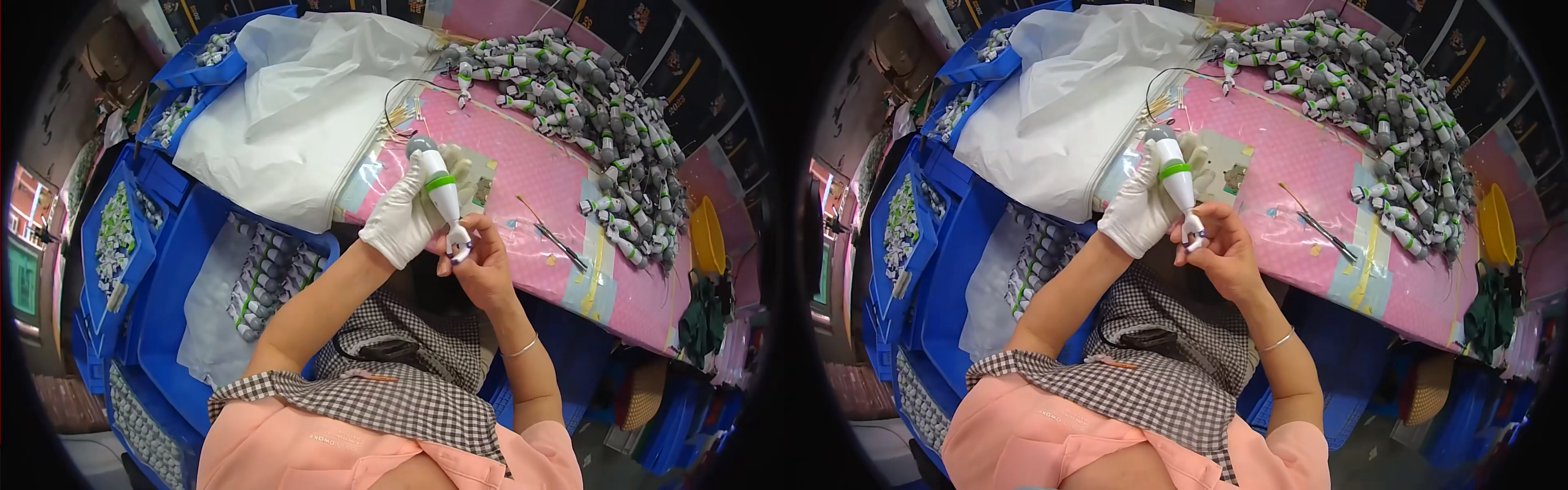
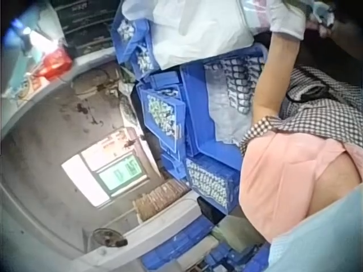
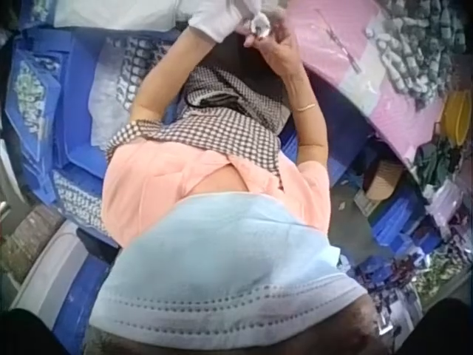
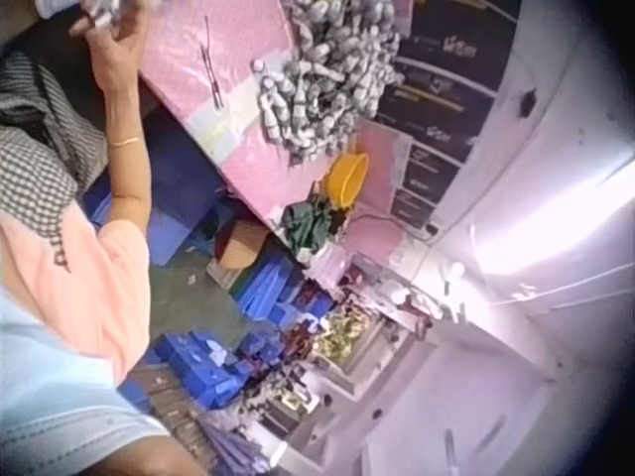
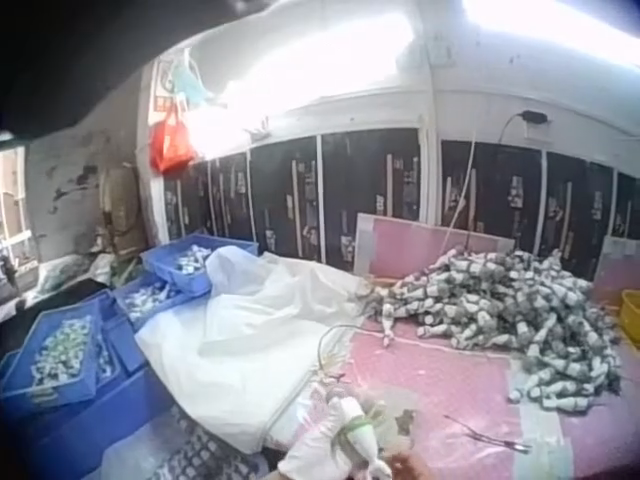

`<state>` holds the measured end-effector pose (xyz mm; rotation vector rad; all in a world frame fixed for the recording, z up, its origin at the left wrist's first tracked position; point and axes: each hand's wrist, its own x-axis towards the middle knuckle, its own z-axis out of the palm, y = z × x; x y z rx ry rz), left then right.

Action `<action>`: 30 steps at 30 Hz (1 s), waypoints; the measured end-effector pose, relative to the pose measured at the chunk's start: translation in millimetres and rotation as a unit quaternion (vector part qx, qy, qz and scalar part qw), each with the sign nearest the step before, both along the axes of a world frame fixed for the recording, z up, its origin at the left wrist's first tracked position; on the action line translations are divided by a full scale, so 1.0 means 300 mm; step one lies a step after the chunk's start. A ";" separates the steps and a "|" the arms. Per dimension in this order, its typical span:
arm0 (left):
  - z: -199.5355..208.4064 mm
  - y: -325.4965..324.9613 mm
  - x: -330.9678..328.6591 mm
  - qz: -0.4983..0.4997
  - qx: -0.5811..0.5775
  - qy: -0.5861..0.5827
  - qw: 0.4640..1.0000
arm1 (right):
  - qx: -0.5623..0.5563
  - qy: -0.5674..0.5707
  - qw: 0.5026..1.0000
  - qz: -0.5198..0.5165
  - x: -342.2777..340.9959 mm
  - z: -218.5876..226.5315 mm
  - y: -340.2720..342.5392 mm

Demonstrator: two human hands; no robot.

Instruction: Assembling small plastic toy figures and organizing them into storage bins.

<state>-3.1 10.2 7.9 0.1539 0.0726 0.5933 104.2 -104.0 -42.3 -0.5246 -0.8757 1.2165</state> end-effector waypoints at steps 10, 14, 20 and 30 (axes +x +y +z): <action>-0.062 0.013 -0.069 -0.054 0.063 0.111 0.990 | 0.073 -0.489 0.853 -0.168 0.032 0.148 -0.032; -0.069 -0.024 -0.069 -0.169 -0.100 0.031 0.980 | -0.227 -0.351 0.891 -0.176 0.141 0.191 -0.027; -0.098 -0.114 -0.063 -0.165 0.086 0.262 0.947 | -0.210 0.010 0.947 -0.244 0.205 0.152 0.068; -0.100 -0.171 -0.077 -0.190 0.318 0.336 0.866 | -0.284 -0.054 0.940 -0.183 0.277 0.067 0.027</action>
